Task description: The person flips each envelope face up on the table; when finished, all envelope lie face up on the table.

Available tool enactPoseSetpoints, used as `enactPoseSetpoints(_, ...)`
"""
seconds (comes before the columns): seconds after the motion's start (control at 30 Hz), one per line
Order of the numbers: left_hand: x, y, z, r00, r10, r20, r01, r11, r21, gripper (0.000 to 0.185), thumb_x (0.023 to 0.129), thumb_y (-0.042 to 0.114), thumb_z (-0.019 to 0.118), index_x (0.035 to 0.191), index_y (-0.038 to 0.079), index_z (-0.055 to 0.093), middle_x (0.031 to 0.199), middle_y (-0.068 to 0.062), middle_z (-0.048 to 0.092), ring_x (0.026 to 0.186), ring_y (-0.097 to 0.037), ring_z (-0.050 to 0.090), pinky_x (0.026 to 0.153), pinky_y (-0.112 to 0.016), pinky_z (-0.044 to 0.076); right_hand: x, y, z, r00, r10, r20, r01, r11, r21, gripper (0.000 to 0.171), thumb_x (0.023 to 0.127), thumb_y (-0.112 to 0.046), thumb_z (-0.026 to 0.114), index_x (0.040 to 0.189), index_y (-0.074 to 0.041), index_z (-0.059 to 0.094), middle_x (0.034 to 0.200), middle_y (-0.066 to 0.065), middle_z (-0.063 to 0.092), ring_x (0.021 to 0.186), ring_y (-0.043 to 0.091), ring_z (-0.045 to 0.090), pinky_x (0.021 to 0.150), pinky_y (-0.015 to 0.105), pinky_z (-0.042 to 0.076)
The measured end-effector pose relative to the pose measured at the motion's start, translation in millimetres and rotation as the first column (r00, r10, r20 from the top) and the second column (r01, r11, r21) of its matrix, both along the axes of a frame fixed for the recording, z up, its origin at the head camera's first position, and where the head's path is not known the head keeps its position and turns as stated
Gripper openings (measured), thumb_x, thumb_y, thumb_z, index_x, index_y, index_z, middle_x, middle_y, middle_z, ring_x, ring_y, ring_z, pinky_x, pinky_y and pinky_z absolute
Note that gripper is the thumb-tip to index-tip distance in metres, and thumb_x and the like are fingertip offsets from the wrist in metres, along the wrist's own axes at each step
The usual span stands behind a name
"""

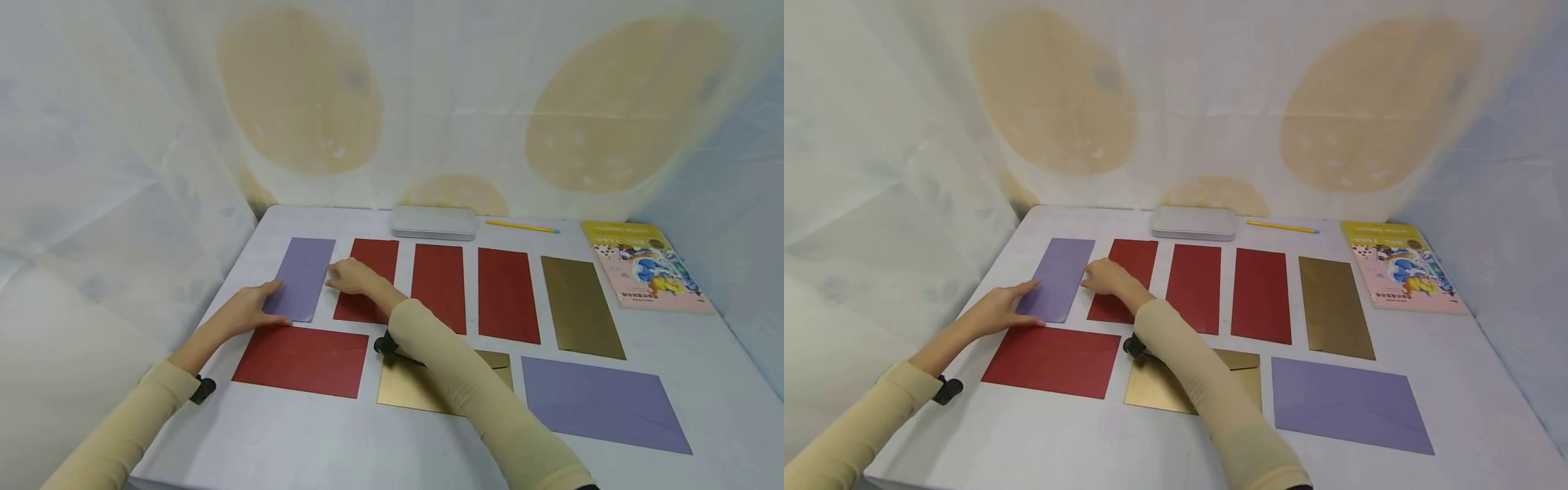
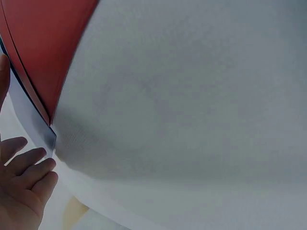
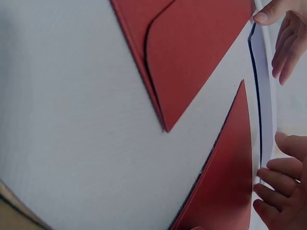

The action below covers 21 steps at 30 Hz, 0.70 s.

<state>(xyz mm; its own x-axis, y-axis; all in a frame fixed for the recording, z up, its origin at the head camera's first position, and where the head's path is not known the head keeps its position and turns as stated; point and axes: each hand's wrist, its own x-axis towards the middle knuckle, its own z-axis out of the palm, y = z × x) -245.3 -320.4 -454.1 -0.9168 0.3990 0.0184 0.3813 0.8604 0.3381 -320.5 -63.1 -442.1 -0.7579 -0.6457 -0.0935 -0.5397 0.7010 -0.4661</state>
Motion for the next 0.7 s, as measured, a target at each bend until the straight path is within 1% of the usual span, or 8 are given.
enactPoseSetpoints(0.07, -0.9, -0.6, -0.1, 1.0, -0.004, 0.004, 0.004, 1.0, -0.005, 0.098, 0.072, 0.05, 0.081, 0.14, -0.01, 0.042, 0.135, -0.032, 0.047, 0.123, -0.042, 0.049, 0.097, -0.051, 0.042, 1.3, -2.1, 0.1, 1.0, 0.008, -0.013, -0.008, 1.0, 0.003, 0.043, 0.098, -0.025, 0.058, 0.135, -0.003, 0.056, 0.13, 0.008, 0.06, 0.103, 0.014, 0.055, 0.089, 0.025, 0.043)
enactPoseSetpoints(0.2, -3.4, -1.9, -1.3, 1.0, -0.017, 0.015, 0.017, 1.0, 0.005, 0.098, 0.072, 0.051, 0.081, 0.138, -0.011, 0.044, 0.134, -0.033, 0.048, 0.122, -0.043, 0.049, 0.096, -0.051, 0.043, 3.0, -6.3, -0.1, 0.999, 0.043, -0.022, -0.043, 0.999, 0.008, 0.042, 0.098, -0.026, 0.058, 0.134, -0.003, 0.057, 0.119, 0.008, 0.064, 0.088, 0.013, 0.054, 0.078, 0.023, 0.042)
enactPoseSetpoints(0.23, -4.1, -2.0, -1.5, 1.0, -0.022, 0.016, 0.022, 1.0, 0.005, 0.097, 0.072, 0.051, 0.08, 0.138, -0.011, 0.044, 0.133, -0.033, 0.049, 0.122, -0.043, 0.05, 0.096, -0.051, 0.043, 3.3, -7.1, 0.0, 0.999, 0.049, -0.022, -0.049, 0.999, 0.011, 0.045, 0.098, -0.026, 0.058, 0.137, -0.003, 0.054, 0.123, 0.009, 0.064, 0.087, 0.013, 0.053, 0.077, 0.022, 0.041)
enactPoseSetpoints(0.3, -5.8, -2.8, -2.1, 0.999, -0.031, 0.011, 0.031, 0.999, -0.004, 0.096, 0.072, 0.053, 0.079, 0.137, -0.01, 0.046, 0.132, -0.032, 0.05, 0.121, -0.043, 0.051, 0.095, -0.051, 0.044, 3.9, -8.1, 0.1, 0.998, 0.06, -0.019, -0.059, 0.998, 0.013, 0.045, 0.098, -0.025, 0.058, 0.137, -0.003, 0.053, 0.116, 0.01, 0.066, 0.076, 0.013, 0.048, 0.069, 0.021, 0.039)
enactPoseSetpoints(0.43, -9.2, -4.9, -2.9, 0.998, -0.064, -0.013, 0.063, 0.997, -0.047, 0.092, 0.073, 0.055, 0.077, 0.135, -0.009, 0.05, 0.131, -0.03, 0.053, 0.118, -0.04, 0.055, 0.094, -0.049, 0.046, 4.5, -8.6, 0.5, 0.998, 0.054, -0.02, -0.054, 0.999, 0.002, 0.046, 0.098, -0.025, 0.058, 0.138, -0.003, 0.052, 0.116, 0.009, 0.065, 0.07, 0.011, 0.042, 0.065, 0.02, 0.036)
enactPoseSetpoints(0.5, -10.3, -5.8, -2.7, 0.995, -0.089, -0.034, 0.087, 0.994, -0.067, 0.09, 0.074, 0.054, 0.077, 0.133, -0.009, 0.051, 0.129, -0.03, 0.054, 0.115, -0.039, 0.057, 0.092, -0.048, 0.047, 5.0, -8.5, 0.7, 0.999, 0.049, -0.019, -0.049, 0.999, -0.009, 0.046, 0.098, -0.024, 0.058, 0.138, -0.003, 0.052, 0.118, 0.009, 0.065, 0.07, 0.011, 0.043, 0.066, 0.02, 0.036)
enactPoseSetpoints(0.6, -10.9, -5.9, -1.7, 0.989, -0.13, -0.067, 0.124, 0.988, -0.094, 0.086, 0.076, 0.052, 0.077, 0.131, -0.01, 0.053, 0.125, -0.03, 0.057, 0.11, -0.038, 0.06, 0.089, -0.047, 0.049, 6.1, -8.2, -0.4, 0.999, 0.034, -0.024, -0.034, 0.999, -0.015, 0.045, 0.098, -0.022, 0.058, 0.138, -0.003, 0.053, 0.118, 0.009, 0.065, 0.075, 0.011, 0.049, 0.07, 0.02, 0.04)
enactPoseSetpoints(0.7, -10.6, -5.5, -0.9, 0.984, -0.153, -0.091, 0.143, 0.984, -0.11, 0.082, 0.078, 0.051, 0.075, 0.129, -0.01, 0.054, 0.12, -0.029, 0.06, 0.105, -0.037, 0.063, 0.087, -0.046, 0.05, 6.9, -8.5, -2.5, 0.999, 0.012, -0.032, -0.013, 1.0, -0.013, 0.044, 0.098, -0.022, 0.057, 0.138, -0.005, 0.052, 0.127, 0.007, 0.062, 0.089, 0.011, 0.055, 0.078, 0.02, 0.043)
